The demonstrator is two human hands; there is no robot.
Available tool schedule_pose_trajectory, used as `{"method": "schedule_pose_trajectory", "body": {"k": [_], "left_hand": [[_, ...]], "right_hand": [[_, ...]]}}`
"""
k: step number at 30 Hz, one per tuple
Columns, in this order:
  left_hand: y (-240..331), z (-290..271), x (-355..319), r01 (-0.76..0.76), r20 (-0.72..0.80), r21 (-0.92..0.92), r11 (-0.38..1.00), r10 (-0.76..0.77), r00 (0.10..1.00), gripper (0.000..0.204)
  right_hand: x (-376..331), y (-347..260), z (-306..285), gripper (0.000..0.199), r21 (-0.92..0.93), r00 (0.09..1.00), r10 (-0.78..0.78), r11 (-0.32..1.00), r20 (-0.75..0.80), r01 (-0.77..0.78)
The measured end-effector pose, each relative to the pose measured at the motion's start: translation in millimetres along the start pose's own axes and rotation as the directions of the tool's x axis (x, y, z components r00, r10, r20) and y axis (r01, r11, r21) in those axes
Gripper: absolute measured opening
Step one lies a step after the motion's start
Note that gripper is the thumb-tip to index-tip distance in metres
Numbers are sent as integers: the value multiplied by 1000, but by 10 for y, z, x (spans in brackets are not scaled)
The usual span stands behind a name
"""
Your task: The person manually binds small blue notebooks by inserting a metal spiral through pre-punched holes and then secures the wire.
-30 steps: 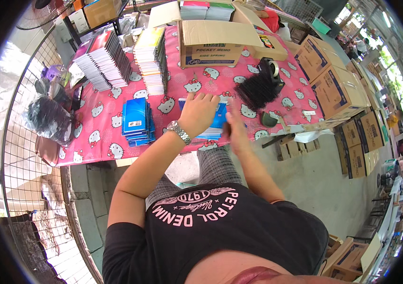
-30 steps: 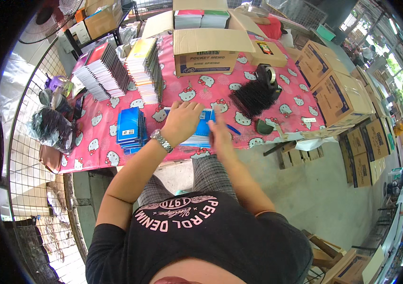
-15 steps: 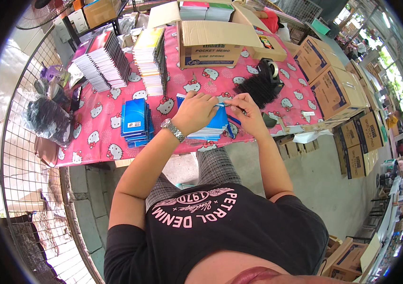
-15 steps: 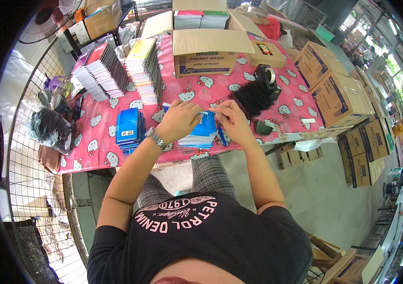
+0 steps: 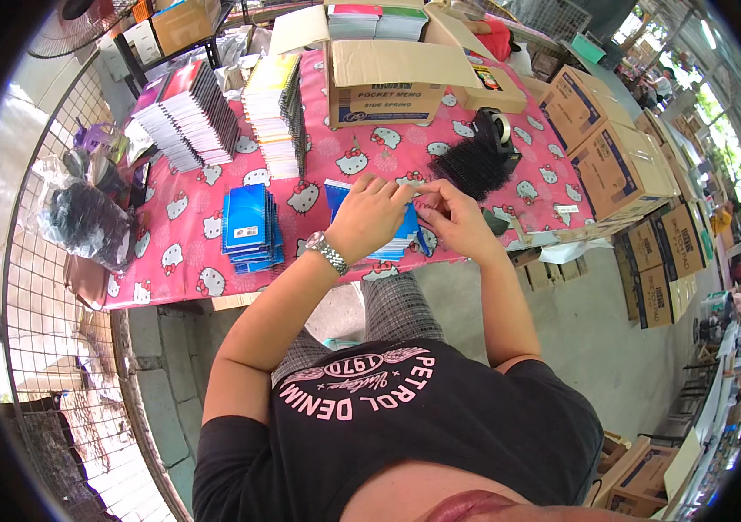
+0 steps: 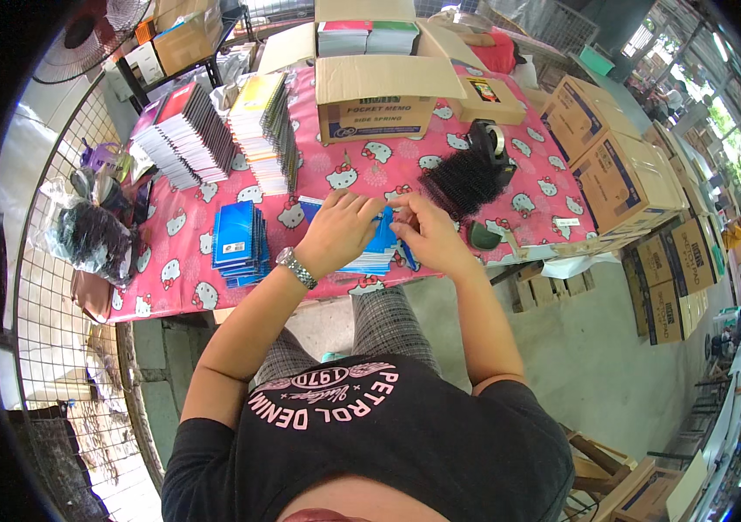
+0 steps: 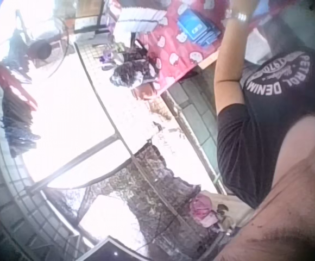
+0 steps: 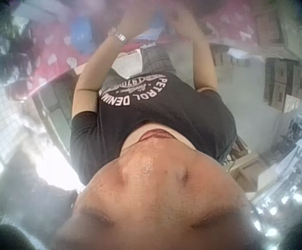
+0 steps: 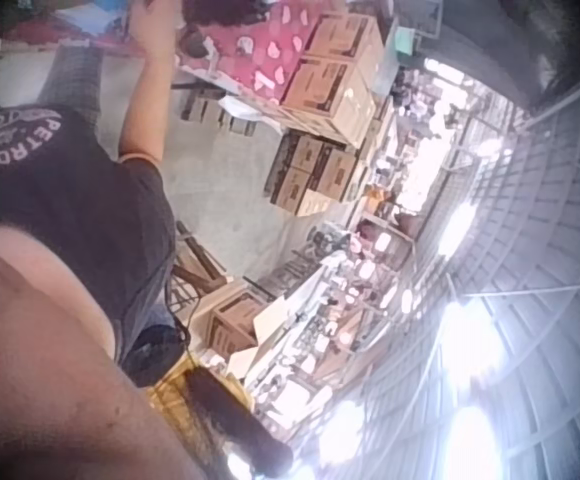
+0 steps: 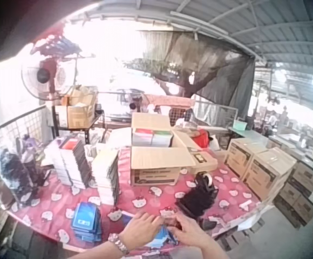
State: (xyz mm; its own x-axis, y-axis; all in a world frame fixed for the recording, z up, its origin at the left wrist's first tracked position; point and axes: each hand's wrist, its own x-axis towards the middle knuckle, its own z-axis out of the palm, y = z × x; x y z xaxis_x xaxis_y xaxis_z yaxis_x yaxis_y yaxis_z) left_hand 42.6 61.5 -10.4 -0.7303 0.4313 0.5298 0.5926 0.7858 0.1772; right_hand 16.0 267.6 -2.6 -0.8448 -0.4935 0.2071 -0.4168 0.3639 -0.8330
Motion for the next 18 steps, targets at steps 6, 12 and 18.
{"method": "schedule_pose_trajectory", "body": {"k": [6, 12, 18], "left_hand": [[-51, -40, -69, 23, 33, -63, 998, -21, 999, 20], [-107, 7, -56, 9, 41, -140, 990, -3, 999, 16], [-114, -8, 51, -33, 41, -270, 962, 46, 998, 14]], "right_hand": [[15, -229, 41, 29, -89, 994, -110, 990, -13, 109], [182, 1415, -289, 40, -405, 854, 5, 879, -521, -252], [-523, 2520, -401, 71, -673, 767, 329, 369, -550, -641]]}}
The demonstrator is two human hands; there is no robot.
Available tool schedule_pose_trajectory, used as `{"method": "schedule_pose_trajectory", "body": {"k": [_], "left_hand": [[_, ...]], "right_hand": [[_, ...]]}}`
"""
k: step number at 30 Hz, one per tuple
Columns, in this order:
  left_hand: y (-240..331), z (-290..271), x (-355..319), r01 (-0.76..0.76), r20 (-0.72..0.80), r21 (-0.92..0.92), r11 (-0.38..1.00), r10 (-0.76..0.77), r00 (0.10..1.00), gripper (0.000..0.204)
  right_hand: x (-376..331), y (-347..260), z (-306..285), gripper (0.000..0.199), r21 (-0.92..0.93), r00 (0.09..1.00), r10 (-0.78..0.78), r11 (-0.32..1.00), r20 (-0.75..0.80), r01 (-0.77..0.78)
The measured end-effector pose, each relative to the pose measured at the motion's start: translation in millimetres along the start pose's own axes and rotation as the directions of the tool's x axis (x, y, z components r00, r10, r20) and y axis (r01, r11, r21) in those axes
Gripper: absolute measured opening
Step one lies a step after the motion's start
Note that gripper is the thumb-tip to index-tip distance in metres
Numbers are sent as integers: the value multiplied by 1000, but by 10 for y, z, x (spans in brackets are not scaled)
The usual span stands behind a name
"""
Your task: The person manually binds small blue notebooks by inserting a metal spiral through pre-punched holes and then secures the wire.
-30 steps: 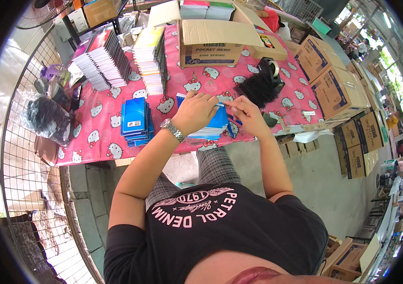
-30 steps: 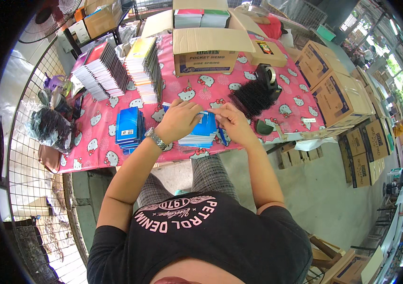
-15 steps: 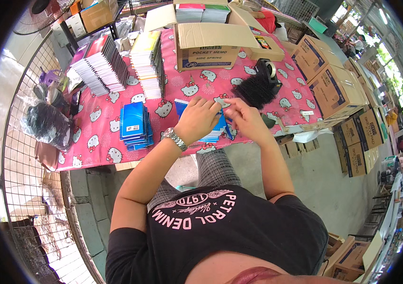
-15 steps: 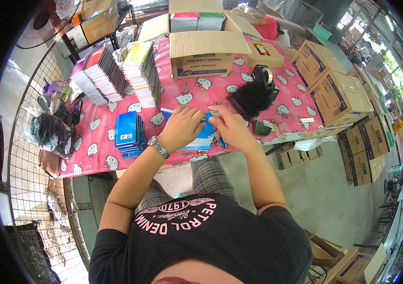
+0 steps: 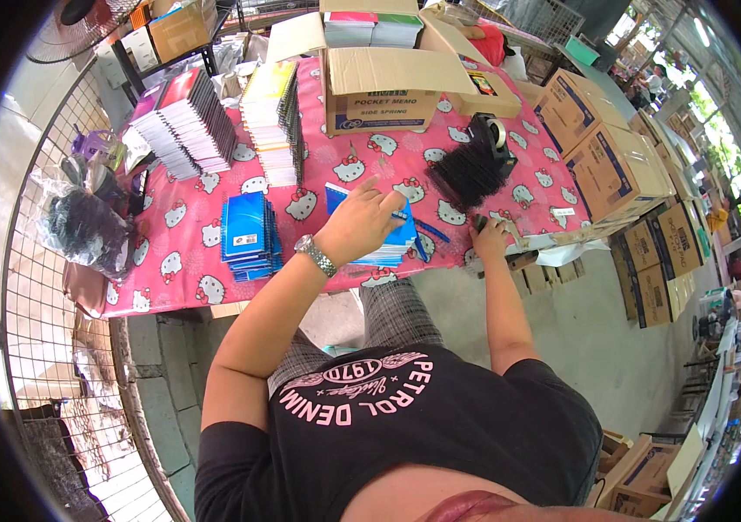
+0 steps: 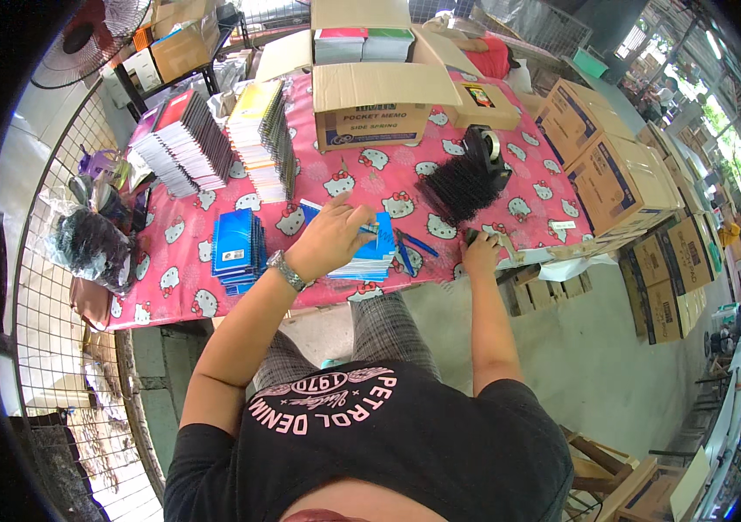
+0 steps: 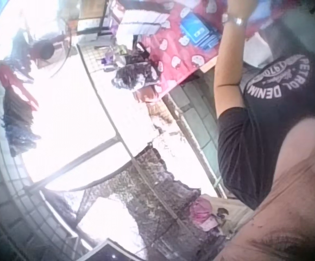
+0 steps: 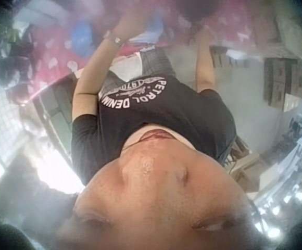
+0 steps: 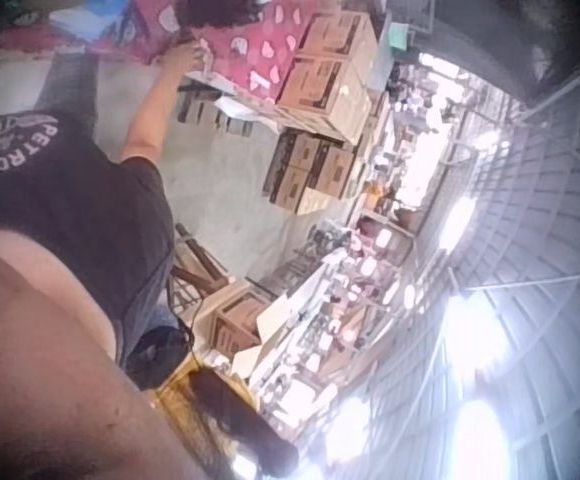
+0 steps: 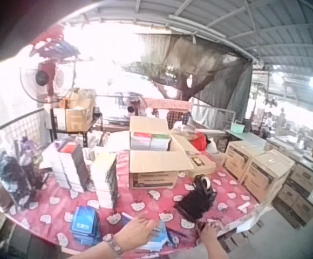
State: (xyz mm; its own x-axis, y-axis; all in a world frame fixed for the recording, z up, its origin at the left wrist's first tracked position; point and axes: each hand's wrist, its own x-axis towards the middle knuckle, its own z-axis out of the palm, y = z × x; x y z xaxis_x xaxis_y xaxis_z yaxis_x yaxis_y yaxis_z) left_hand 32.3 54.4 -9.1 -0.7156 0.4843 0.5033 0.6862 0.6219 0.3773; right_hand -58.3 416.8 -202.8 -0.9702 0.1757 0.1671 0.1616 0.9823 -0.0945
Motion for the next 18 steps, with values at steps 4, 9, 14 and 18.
{"method": "schedule_pose_trajectory", "body": {"k": [4, 9, 14, 18], "left_hand": [[-59, -45, -185, 113, 72, 116, 987, -122, 990, 19], [82, -3, -337, 306, -221, 458, 835, -226, 949, 32], [6, -5, -262, 273, -131, 299, 914, -245, 961, 37], [-40, -68, -221, 286, -182, 229, 930, -248, 952, 39]], "right_hand": [[143, -500, -661, 60, 238, 964, 2, 969, 265, -68], [-37, -1360, -1914, 52, 973, 578, -815, -97, 43, -210], [28, -1640, -2129, 57, 972, 306, -928, 233, 214, 26], [37, -1640, -2068, 62, 984, 279, -959, 3, 54, -180]]}}
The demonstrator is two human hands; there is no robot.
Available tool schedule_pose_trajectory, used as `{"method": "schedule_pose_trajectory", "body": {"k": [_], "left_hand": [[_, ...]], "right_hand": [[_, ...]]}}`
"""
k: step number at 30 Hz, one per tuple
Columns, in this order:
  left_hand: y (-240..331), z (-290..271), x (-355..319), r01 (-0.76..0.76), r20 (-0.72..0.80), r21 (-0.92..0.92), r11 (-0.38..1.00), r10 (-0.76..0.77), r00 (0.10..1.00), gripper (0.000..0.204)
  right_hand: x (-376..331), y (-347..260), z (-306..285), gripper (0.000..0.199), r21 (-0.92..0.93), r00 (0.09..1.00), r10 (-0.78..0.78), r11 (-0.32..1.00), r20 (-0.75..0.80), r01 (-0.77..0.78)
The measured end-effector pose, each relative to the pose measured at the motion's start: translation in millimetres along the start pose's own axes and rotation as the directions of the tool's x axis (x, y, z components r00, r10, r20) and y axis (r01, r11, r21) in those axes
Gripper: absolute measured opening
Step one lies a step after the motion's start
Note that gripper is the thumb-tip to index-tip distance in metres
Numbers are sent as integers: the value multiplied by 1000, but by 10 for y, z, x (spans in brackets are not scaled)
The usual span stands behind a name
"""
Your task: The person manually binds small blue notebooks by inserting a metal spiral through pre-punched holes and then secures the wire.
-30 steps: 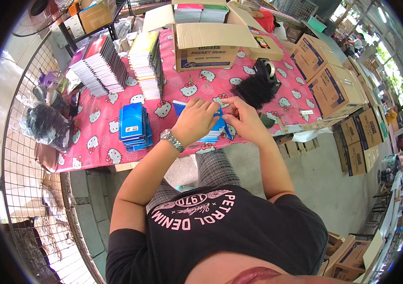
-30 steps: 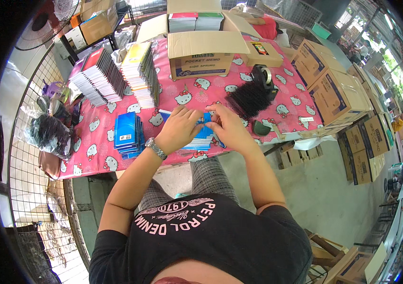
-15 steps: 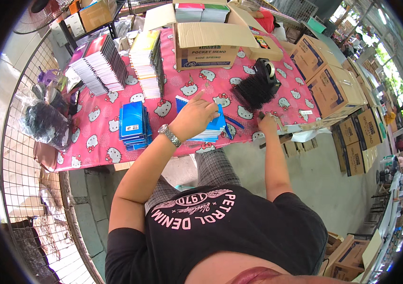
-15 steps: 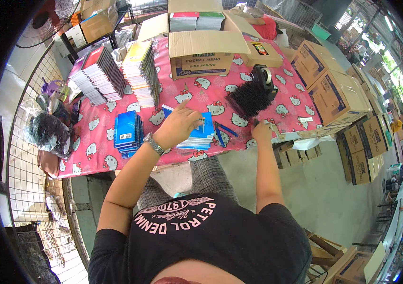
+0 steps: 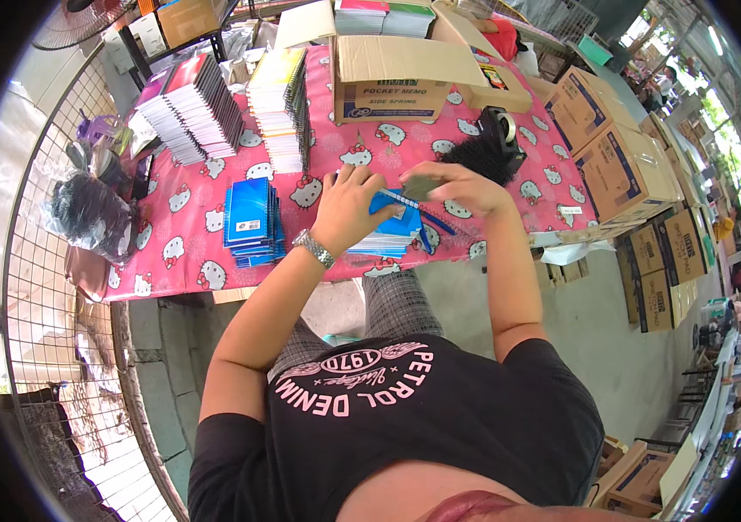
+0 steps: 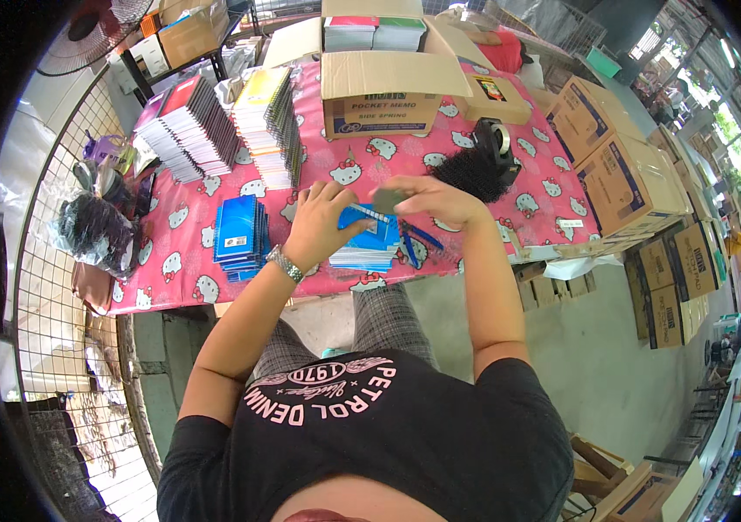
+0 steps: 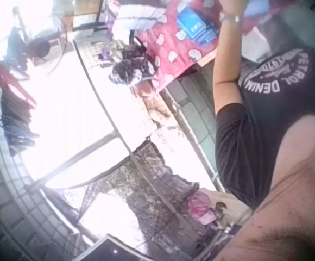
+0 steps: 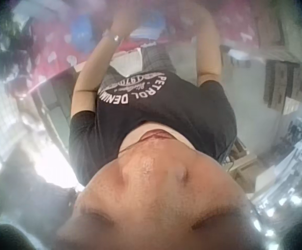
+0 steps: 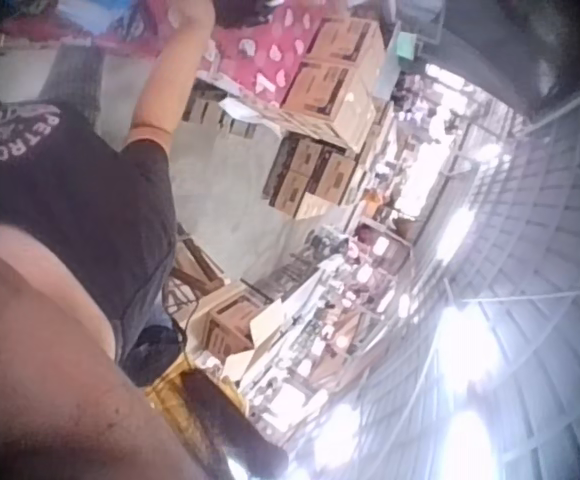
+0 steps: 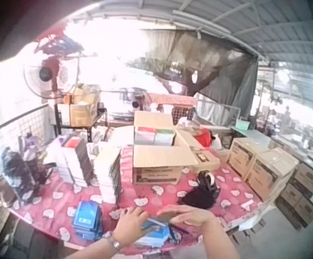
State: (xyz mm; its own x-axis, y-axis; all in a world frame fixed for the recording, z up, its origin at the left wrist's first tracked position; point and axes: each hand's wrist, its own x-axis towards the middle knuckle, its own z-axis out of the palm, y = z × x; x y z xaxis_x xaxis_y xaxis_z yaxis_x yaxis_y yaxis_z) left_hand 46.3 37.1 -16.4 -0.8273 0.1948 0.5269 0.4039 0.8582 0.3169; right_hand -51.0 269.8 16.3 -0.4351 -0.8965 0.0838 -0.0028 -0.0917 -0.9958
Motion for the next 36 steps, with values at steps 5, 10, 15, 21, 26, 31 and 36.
{"method": "schedule_pose_trajectory", "body": {"k": [5, 10, 15, 21, 26, 31, 36], "left_hand": [[-54, 0, -1, 29, 28, -44, 999, -28, 999, 43], [-41, 6, -2, -6, -14, -62, 998, 5, 1000, 43], [-34, -37, -32, 15, 33, -79, 997, -13, 999, 44], [-154, -75, -1, 47, 45, -110, 993, -42, 998, 43], [-275, -179, 57, 127, 121, -164, 978, -108, 987, 42], [-382, -195, 16, 224, 187, -378, 898, -162, 969, 40], [-329, -187, 65, 267, 151, -431, 862, -223, 963, 35]], "right_hand": [[39, -14, -19, 65, -42, 999, 37, 998, 15, -37], [29, -38, 51, 58, 118, 998, -57, 992, 30, 53], [88, -68, 58, 56, -464, 990, 118, 875, -75, -139], [169, -22, 47, 57, -216, 993, 78, 972, -86, -95], [259, 46, -3, 49, -256, 982, 155, 950, -107, -178], [344, -37, 200, 40, 295, 988, -133, 950, 82, 103], [-78, 643, -563, 55, -475, 764, -1, 784, -645, -399]]}}
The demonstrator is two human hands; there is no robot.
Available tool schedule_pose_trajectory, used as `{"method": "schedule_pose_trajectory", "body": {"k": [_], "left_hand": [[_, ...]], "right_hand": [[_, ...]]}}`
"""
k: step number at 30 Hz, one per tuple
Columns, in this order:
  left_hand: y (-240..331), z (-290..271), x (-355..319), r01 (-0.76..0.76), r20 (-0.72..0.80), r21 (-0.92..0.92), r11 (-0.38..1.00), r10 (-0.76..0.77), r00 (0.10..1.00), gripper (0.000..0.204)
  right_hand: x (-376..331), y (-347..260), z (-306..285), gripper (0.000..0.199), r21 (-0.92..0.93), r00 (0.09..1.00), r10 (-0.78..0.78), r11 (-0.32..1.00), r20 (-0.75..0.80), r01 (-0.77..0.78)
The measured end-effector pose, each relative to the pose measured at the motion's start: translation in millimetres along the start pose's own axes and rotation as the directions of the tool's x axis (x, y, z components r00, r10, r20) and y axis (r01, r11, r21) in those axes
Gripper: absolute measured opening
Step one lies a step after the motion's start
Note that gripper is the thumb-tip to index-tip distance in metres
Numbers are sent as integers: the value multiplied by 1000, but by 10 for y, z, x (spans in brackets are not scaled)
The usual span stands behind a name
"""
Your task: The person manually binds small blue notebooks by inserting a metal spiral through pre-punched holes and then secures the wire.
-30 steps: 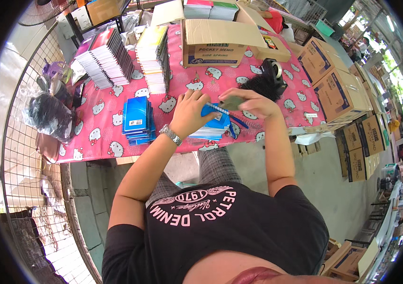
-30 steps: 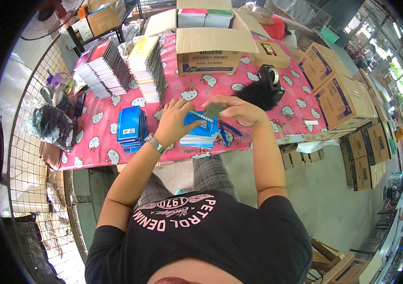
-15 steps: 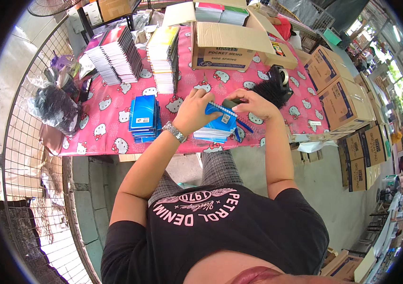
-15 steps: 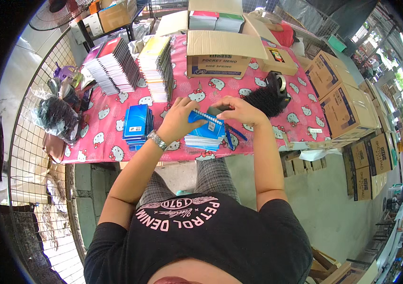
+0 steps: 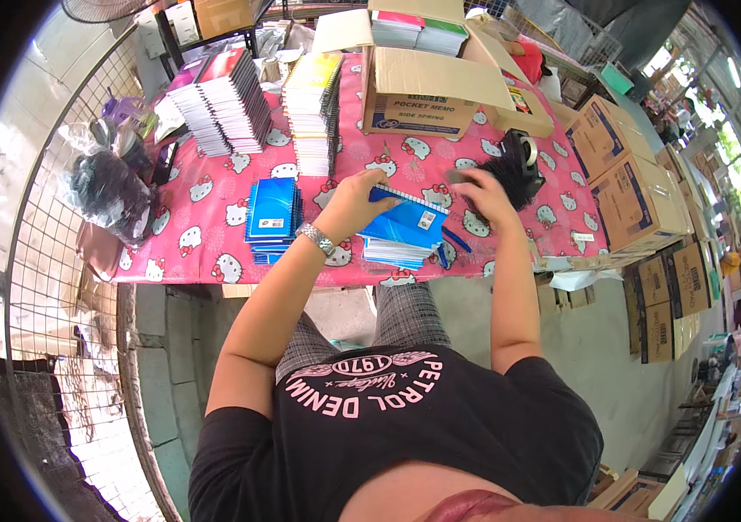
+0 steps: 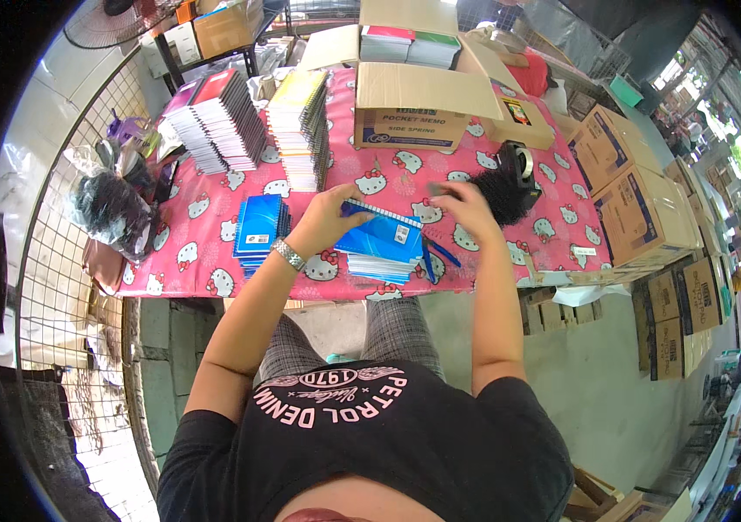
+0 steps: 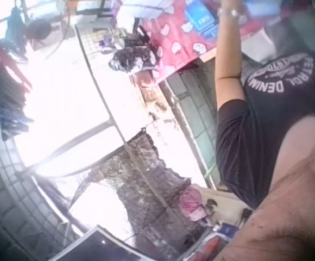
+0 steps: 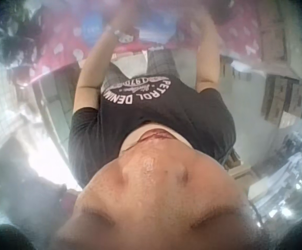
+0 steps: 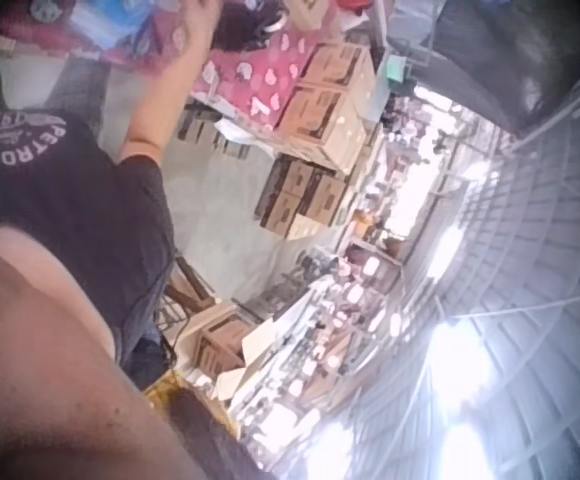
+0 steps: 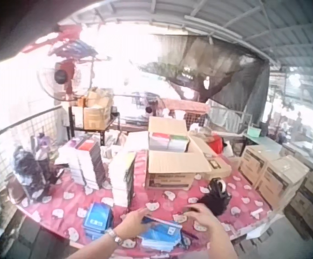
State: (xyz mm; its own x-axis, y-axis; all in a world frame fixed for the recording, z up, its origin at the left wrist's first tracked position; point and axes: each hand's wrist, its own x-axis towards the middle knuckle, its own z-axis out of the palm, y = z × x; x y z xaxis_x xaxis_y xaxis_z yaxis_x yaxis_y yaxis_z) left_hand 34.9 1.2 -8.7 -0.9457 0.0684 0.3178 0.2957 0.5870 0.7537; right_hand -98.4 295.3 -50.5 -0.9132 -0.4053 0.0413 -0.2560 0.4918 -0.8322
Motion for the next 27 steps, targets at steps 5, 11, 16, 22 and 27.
{"method": "schedule_pose_trajectory", "body": {"k": [5, 11, 16, 22, 27], "left_hand": [[8, 92, 0, 170, -67, -63, 983, -175, 982, 31], [-281, 251, -114, 250, -91, -504, 827, -339, 936, 20], [-202, 284, -168, 235, -159, -421, 876, -326, 932, 24], [-159, 351, -246, 160, -289, -291, 943, -246, 925, 22], [10, 352, -248, 169, -279, -226, 959, -230, 932, 20]], "right_hand": [[-677, 1437, -242, 68, -298, 476, 164, 595, -864, -746], [-967, 1457, 656, 72, -720, 702, -262, 481, -662, -500], [-913, 1081, 1268, 61, -695, 955, -189, 718, -230, -25], [-804, 134, 942, 61, 127, 778, 18, 989, -627, 79], [-1064, -1004, 824, 61, -199, 836, -486, 873, -256, 446]]}}
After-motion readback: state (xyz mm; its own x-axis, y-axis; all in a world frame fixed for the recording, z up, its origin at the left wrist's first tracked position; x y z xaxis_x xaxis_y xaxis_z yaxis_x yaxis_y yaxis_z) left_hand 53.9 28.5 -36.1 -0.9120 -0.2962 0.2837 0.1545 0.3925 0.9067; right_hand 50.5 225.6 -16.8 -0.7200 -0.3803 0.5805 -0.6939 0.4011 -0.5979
